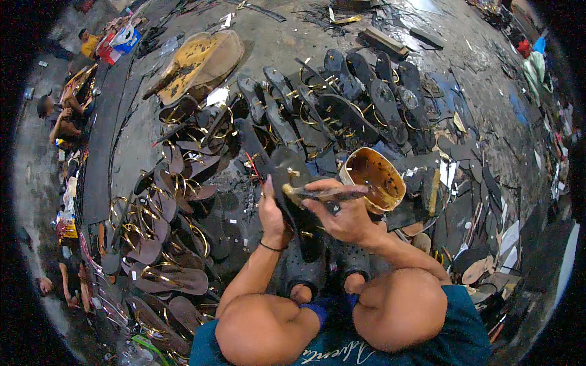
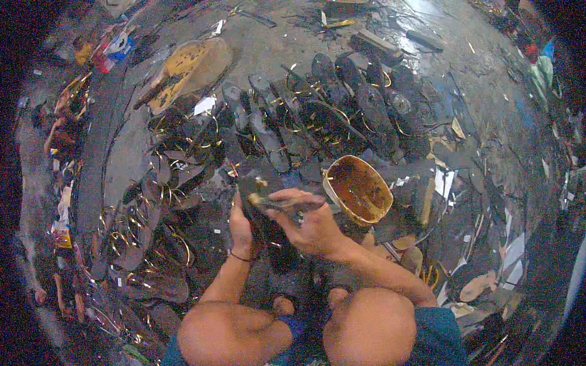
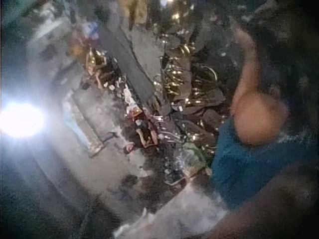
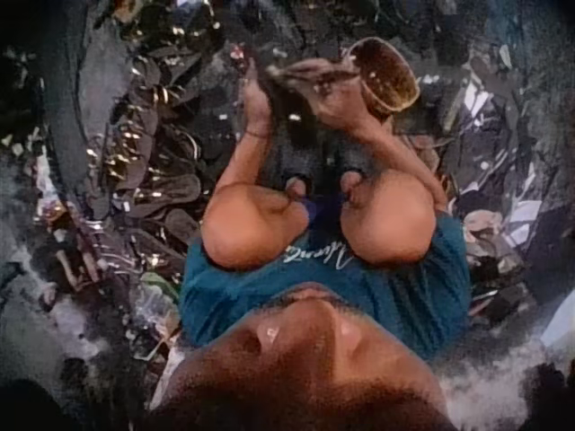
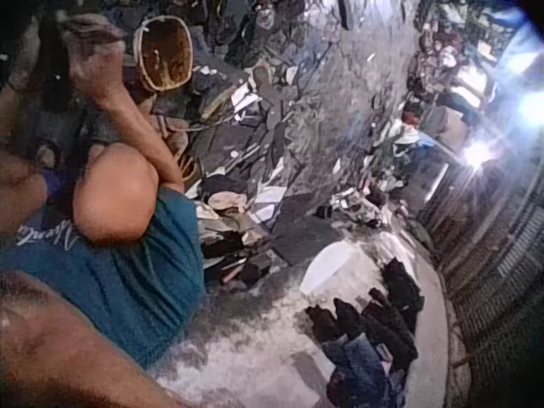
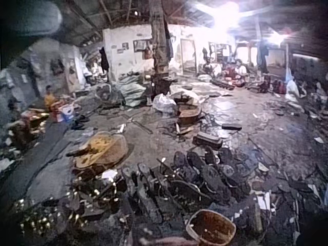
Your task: The person sits on the floor and applies a brown adhesive to the soles of black flip-flops using a brush. They repeatedly dip the brush into a container and spread the glue across each sole, then place the treated flip-flop aside.
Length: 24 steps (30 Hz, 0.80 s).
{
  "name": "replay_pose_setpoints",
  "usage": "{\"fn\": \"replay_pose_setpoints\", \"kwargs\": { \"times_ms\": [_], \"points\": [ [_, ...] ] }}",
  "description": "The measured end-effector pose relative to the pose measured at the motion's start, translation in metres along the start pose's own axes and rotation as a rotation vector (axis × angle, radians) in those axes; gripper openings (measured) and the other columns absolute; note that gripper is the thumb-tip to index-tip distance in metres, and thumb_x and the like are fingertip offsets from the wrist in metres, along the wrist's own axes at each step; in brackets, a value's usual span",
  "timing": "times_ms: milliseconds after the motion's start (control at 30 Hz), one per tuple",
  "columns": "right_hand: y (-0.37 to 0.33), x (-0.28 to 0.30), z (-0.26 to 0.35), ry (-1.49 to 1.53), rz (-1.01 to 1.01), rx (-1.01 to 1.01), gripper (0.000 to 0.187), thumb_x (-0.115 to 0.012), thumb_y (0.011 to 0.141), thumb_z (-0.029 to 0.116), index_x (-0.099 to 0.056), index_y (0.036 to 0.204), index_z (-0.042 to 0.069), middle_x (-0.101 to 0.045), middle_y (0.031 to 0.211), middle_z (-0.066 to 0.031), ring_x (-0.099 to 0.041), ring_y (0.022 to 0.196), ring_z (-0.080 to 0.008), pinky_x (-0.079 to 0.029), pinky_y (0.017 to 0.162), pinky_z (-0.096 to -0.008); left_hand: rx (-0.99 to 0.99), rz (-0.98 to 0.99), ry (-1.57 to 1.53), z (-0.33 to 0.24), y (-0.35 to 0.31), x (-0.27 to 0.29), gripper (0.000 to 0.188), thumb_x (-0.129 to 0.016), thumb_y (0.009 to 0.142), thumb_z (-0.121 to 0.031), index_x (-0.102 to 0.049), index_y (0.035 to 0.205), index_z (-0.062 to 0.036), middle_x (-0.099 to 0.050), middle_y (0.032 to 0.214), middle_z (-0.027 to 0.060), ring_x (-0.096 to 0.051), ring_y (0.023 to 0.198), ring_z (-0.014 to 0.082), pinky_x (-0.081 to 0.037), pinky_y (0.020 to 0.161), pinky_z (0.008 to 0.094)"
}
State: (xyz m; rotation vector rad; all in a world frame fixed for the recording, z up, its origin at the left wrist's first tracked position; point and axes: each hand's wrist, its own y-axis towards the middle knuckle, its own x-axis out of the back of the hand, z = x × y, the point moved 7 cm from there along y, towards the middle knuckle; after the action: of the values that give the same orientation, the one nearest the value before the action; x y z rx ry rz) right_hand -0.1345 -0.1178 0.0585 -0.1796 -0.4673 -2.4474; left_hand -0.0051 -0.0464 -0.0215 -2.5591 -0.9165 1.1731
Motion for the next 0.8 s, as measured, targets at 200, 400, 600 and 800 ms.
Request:
{"fn": "replay_pose_setpoints", "kwargs": {
  "times_ms": [200, 400, 600, 800],
  "points": [
    [0.012, 0.001, -0.033, 0.215, -0.272, -0.297, 0.024, -0.067, 0.090, 0.020, -0.062, 0.109, 0.006, -0.067, 0.098, -0.0083, -0.063, 0.085, -0.0186, -0.049, 0.075, -0.0296, -0.302, -0.092, 0.199, -0.010, 0.005, 0.008, 0.041, -0.042, 0.101, -0.036, -0.057, 0.121, -0.0034, -0.064, 0.111, 0.0076, -0.063, 0.097, 0.0203, -0.050, 0.087, 0.0344],
    [0.005, 0.013, -0.048, 1.034, -0.164, -0.756, 0.028, -0.065, 0.092, 0.027, -0.061, 0.111, 0.007, -0.066, 0.104, -0.0028, -0.061, 0.091, -0.0148, -0.050, 0.074, -0.0309, 0.385, 0.081, 0.136, 0.000, -0.077, 0.024, 0.045, -0.042, 0.101, -0.038, -0.057, 0.120, -0.0010, -0.065, 0.109, 0.0084, -0.065, 0.093, 0.0184, -0.052, 0.086, 0.0303],
    [-0.004, -0.011, -0.075, 1.157, -0.150, -0.853, 0.023, -0.064, 0.092, 0.029, -0.063, 0.102, 0.009, -0.066, 0.094, -0.0032, -0.059, 0.076, -0.0134, -0.047, 0.066, -0.0290, 0.327, 0.040, 0.048, -0.008, -0.088, 0.040, 0.051, -0.047, 0.097, -0.045, -0.056, 0.120, -0.0001, -0.065, 0.108, 0.0099, -0.065, 0.095, 0.0188, -0.052, 0.088, 0.0317],
    [0.010, -0.029, -0.017, 0.017, -0.038, -0.162, 0.026, -0.069, 0.086, 0.025, -0.065, 0.099, 0.002, -0.069, 0.090, -0.0085, -0.066, 0.084, -0.0215, -0.051, 0.079, -0.0333, 0.100, 0.046, -0.081, -0.034, 0.002, -0.003, 0.058, -0.051, 0.094, -0.051, -0.055, 0.120, 0.0009, -0.066, 0.107, 0.0115, -0.065, 0.097, 0.0192, -0.053, 0.090, 0.0332]
  ]
}}
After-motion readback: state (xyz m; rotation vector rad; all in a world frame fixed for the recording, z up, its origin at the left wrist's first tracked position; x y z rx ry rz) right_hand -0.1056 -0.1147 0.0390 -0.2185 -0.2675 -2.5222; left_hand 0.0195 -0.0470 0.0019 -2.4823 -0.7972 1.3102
